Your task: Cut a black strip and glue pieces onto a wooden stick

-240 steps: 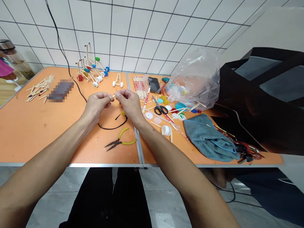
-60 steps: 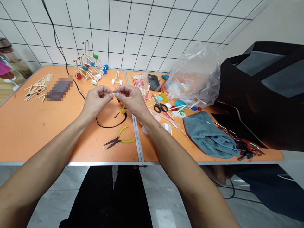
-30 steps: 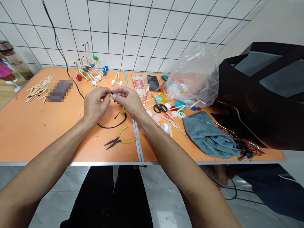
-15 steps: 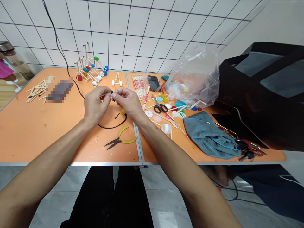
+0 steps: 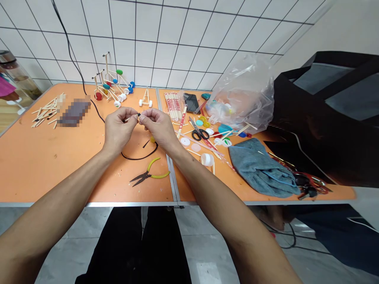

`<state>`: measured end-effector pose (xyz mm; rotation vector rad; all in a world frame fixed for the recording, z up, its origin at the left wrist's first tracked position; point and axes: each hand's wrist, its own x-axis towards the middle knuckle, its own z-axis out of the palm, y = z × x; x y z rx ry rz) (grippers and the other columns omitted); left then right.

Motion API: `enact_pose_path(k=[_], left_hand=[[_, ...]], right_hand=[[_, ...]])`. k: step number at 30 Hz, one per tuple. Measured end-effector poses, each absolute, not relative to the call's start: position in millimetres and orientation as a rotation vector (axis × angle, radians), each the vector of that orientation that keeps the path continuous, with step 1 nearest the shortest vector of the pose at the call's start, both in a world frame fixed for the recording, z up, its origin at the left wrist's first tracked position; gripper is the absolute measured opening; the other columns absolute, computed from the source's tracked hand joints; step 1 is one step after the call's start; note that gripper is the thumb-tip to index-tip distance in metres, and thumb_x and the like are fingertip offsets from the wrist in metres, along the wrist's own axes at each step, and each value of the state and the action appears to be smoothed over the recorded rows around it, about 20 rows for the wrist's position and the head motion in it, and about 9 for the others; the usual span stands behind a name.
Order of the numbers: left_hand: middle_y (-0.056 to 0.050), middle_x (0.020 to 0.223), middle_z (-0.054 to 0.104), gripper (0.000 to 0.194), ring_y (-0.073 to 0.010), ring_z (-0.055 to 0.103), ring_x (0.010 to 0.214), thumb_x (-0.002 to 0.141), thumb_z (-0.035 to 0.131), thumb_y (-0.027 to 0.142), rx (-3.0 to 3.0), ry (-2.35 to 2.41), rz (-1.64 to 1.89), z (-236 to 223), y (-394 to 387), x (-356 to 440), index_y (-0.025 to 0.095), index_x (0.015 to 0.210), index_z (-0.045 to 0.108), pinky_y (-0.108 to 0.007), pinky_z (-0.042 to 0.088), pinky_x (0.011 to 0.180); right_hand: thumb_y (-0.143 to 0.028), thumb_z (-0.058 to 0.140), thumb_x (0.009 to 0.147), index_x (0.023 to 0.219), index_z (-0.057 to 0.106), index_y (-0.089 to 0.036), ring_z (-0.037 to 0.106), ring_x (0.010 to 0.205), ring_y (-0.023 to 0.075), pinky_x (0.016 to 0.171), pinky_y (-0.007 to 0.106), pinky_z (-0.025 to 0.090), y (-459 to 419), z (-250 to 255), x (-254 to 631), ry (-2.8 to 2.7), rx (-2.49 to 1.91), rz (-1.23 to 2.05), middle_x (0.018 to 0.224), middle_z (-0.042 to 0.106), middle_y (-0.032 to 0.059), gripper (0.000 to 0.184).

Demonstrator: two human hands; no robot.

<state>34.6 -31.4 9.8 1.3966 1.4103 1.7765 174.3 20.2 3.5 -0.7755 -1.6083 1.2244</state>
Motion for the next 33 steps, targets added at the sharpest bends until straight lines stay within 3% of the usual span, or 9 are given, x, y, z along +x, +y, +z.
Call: enact_pose_path(k=[9,22,33], left_hand=[[0.001,0.068,0.071,0.006,-0.0133,0.063,0.065,0.075,0.073,0.016,1.277,1.325,1.753,11.9,-30.7,33.9,0.021,0.071,0.075,-0.025,0.051,0.064],[0.001,0.066,0.071,0.005,-0.0129,0.064,0.062,0.074,0.074,0.018,1.220,1.294,1.699,13.6,-31.3,34.9,0.021,0.070,0.073,-0.026,0.056,0.063],[0.000,0.067,0.072,0.004,-0.0126,0.065,0.062,0.074,0.077,0.021,1.168,1.285,1.629,14.0,-31.1,34.3,0.021,0.073,0.073,-0.026,0.057,0.064]], right_hand=[[-0.031,0.079,0.092,0.082,0.062,-0.023,0.058,0.071,0.0126,0.066,0.027,0.049,20.4,2.6,173.5,-1.637,-0.791,1.181,0.078,0.068,-0.0025,0.021],[-0.034,0.083,0.087,0.083,0.067,-0.022,0.061,0.071,0.0126,0.068,0.027,0.051,24.4,-0.4,173.9,-1.596,-0.783,1.198,0.078,0.072,-0.0017,0.020],[-0.059,0.090,0.083,0.085,0.068,-0.023,0.067,0.077,0.0150,0.075,0.030,0.057,23.3,0.4,175.5,-1.612,-0.740,1.160,0.079,0.072,-0.0011,0.042]])
